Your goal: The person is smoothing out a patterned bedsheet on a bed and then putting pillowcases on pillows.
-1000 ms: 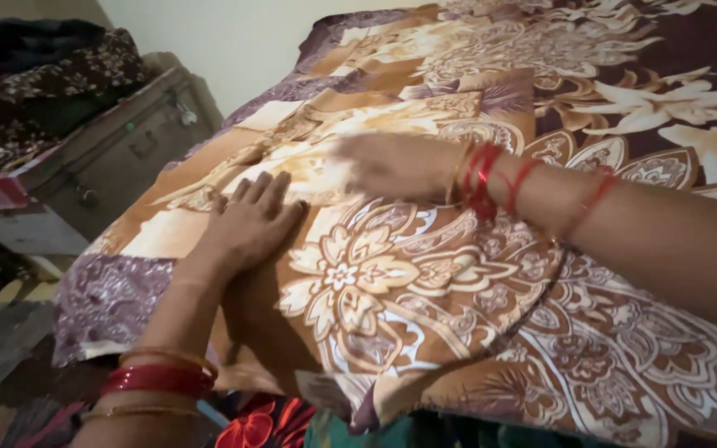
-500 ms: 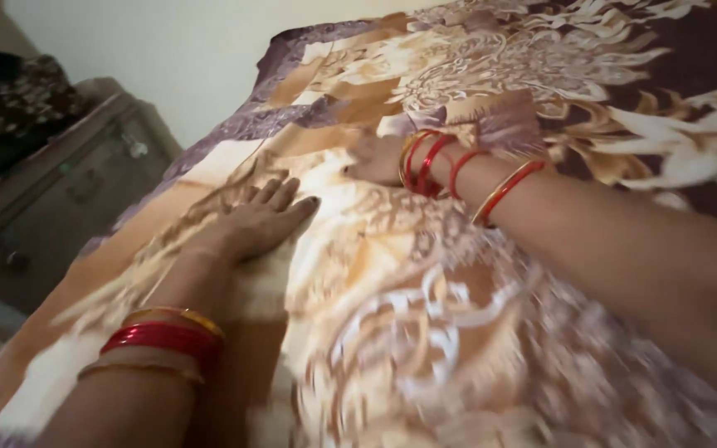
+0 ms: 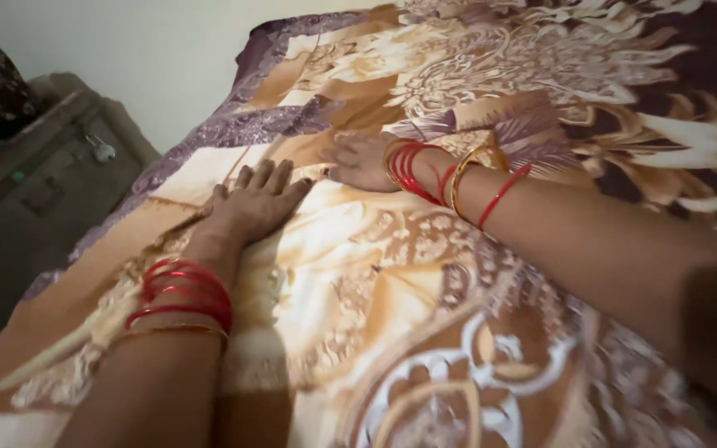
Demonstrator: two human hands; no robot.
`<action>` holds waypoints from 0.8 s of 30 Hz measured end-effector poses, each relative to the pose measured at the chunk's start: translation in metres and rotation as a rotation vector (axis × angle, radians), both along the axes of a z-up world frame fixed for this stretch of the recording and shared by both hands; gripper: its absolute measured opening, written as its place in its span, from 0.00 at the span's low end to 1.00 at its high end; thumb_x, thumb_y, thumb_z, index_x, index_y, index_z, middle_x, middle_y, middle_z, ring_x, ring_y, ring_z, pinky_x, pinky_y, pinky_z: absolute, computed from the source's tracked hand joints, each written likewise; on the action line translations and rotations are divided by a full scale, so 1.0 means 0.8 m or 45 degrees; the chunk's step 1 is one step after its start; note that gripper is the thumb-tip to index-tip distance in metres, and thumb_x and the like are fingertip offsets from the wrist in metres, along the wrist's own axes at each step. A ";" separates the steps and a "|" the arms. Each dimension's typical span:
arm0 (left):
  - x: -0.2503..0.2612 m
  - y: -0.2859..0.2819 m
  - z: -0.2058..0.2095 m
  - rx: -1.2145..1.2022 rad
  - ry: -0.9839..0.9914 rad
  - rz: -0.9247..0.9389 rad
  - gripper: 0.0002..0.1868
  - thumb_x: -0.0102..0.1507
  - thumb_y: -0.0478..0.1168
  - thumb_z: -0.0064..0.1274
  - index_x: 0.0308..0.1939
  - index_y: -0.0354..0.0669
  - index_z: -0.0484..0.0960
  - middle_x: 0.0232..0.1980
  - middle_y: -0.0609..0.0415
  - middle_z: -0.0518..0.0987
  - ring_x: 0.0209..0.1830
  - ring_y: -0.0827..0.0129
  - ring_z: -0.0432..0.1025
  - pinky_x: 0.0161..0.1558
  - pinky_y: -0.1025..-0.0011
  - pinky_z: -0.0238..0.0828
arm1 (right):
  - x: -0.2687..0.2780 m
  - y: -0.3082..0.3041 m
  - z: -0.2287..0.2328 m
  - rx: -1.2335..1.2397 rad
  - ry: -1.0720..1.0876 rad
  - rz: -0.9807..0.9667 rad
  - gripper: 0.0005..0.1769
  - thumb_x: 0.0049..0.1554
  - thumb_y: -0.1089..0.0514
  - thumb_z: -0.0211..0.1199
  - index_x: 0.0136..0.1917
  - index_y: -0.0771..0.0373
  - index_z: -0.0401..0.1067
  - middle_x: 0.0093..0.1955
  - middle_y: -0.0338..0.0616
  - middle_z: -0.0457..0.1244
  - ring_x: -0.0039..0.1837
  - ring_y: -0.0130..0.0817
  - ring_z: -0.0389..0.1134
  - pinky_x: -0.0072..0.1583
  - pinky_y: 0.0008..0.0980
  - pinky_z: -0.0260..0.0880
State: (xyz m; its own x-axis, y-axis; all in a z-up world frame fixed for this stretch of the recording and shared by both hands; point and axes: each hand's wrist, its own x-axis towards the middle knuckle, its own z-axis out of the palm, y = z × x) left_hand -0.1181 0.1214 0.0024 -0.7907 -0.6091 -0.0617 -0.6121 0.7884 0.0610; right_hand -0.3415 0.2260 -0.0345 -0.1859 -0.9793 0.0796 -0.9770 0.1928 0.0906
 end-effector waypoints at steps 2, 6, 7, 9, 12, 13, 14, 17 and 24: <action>0.014 0.006 -0.006 -0.014 -0.019 -0.040 0.42 0.64 0.74 0.22 0.81 0.72 0.42 0.86 0.63 0.36 0.85 0.59 0.31 0.78 0.39 0.26 | 0.011 0.018 0.001 0.030 0.039 0.054 0.39 0.65 0.32 0.32 0.84 0.47 0.41 0.87 0.47 0.36 0.85 0.49 0.35 0.80 0.52 0.35; 0.050 0.035 -0.011 -0.083 -0.074 -0.204 0.40 0.64 0.73 0.19 0.80 0.76 0.45 0.86 0.67 0.37 0.86 0.62 0.30 0.79 0.40 0.28 | 0.045 0.064 0.000 -0.046 0.096 0.205 0.40 0.69 0.31 0.32 0.86 0.51 0.39 0.85 0.53 0.38 0.85 0.54 0.34 0.81 0.54 0.34; 0.062 0.051 -0.007 -0.081 -0.074 -0.205 0.40 0.64 0.73 0.19 0.80 0.76 0.45 0.86 0.67 0.37 0.86 0.62 0.30 0.79 0.40 0.28 | 0.067 0.086 0.009 -0.044 0.096 0.204 0.40 0.69 0.31 0.32 0.86 0.51 0.39 0.85 0.53 0.38 0.85 0.54 0.34 0.81 0.54 0.34; 0.085 0.082 0.001 -0.141 -0.094 -0.356 0.38 0.64 0.72 0.19 0.78 0.79 0.52 0.87 0.68 0.38 0.87 0.65 0.32 0.79 0.40 0.30 | 0.110 0.130 0.027 0.016 0.019 0.158 0.44 0.62 0.29 0.33 0.85 0.47 0.34 0.86 0.45 0.35 0.84 0.45 0.37 0.76 0.58 0.41; 0.113 0.119 0.003 -0.077 0.079 -0.314 0.45 0.63 0.75 0.28 0.80 0.67 0.46 0.85 0.63 0.42 0.85 0.64 0.33 0.77 0.43 0.35 | 0.165 0.184 0.043 -0.007 0.026 0.189 0.44 0.62 0.27 0.34 0.85 0.45 0.38 0.87 0.45 0.36 0.85 0.46 0.38 0.78 0.56 0.42; 0.123 0.131 0.003 -0.074 0.075 -0.318 0.45 0.63 0.75 0.28 0.80 0.67 0.46 0.85 0.63 0.42 0.85 0.64 0.33 0.77 0.43 0.35 | 0.176 0.198 0.044 -0.005 0.022 0.185 0.44 0.62 0.27 0.34 0.85 0.45 0.38 0.87 0.45 0.36 0.85 0.46 0.38 0.78 0.56 0.42; 0.132 0.143 0.003 -0.092 0.078 -0.321 0.45 0.63 0.75 0.29 0.80 0.66 0.45 0.84 0.61 0.42 0.84 0.61 0.34 0.76 0.44 0.34 | 0.187 0.211 0.045 0.005 0.005 0.205 0.43 0.63 0.27 0.34 0.84 0.44 0.38 0.87 0.44 0.36 0.85 0.46 0.38 0.77 0.58 0.41; 0.163 0.171 0.001 -0.159 0.104 -0.360 0.44 0.64 0.74 0.30 0.80 0.66 0.47 0.84 0.59 0.45 0.83 0.60 0.39 0.76 0.43 0.35 | 0.209 0.243 0.043 0.005 -0.009 0.287 0.41 0.63 0.28 0.34 0.84 0.41 0.38 0.87 0.44 0.36 0.85 0.47 0.36 0.77 0.60 0.40; 0.230 0.227 -0.009 -0.266 0.263 -0.441 0.41 0.64 0.70 0.32 0.79 0.63 0.55 0.82 0.57 0.53 0.81 0.56 0.46 0.75 0.45 0.39 | 0.265 0.301 0.039 -0.027 0.029 0.472 0.41 0.63 0.29 0.34 0.85 0.41 0.38 0.86 0.48 0.37 0.84 0.48 0.40 0.77 0.59 0.41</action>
